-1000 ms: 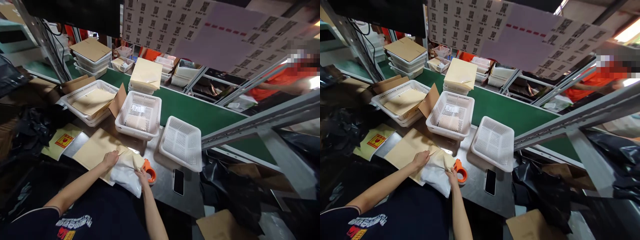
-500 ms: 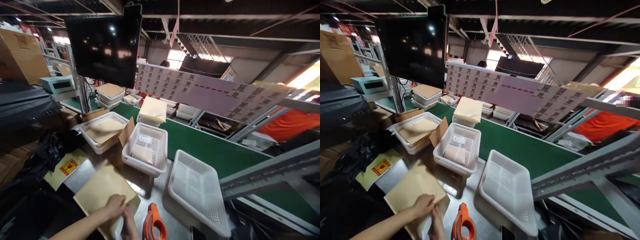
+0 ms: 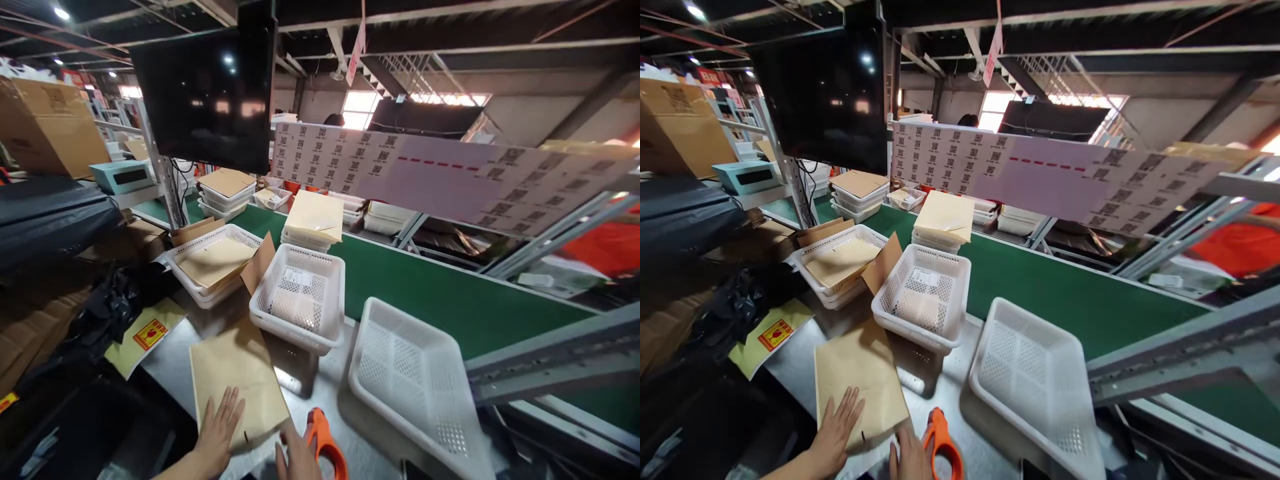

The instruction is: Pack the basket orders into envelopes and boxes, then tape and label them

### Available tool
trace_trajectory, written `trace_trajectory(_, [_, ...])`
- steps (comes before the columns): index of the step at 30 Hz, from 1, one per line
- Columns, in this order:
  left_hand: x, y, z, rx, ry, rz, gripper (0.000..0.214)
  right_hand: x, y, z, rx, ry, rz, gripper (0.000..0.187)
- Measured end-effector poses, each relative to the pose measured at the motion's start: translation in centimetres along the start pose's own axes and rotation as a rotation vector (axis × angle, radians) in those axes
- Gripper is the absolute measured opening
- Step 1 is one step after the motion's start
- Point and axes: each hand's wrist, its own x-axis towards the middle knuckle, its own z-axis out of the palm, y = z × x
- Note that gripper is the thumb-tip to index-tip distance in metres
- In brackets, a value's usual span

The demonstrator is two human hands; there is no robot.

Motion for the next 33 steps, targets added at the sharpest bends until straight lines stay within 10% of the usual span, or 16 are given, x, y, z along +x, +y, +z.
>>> trace_trajectory(4, [-0.9,-1.8,-0.8,0.004,-0.013,0.055,0.121,7.0,-1.0,-2.2,-0.195,-0.314,-0.315,0.069])
trace_trajectory(9, [-1.5,-1.7,-0.2,0.047,-0.032,-0.091,0.121,11.7,0.1,-2.1,-0.278,-0.426,-0.533,0.053])
trace_trajectory(16, [-0.3,-5.2,0.0,0.083,-0.061,0.141,0.116,4.8,4.8,3.0,-0.343,-0.319,-0.478,0.088])
trace_trajectory(21, [0.3,-10.4,-2.0,0.053,0.019,0.299,0.098,2.4,3.0,5.2,-0.412,-0.328,-0.469,0.084])
trace_trajectory(28, [0.6,-12.4,-3.1,0.01,0.176,0.152,0.088,10.1,-4.5,7.2,-0.517,-0.19,-0.6,0.051])
trace_trajectory(33, [0.0,-10.2,-1.3,0.066,0.273,-0.259,0.086,13.1,-3.3,6.2,-0.532,-0.237,-0.509,0.043])
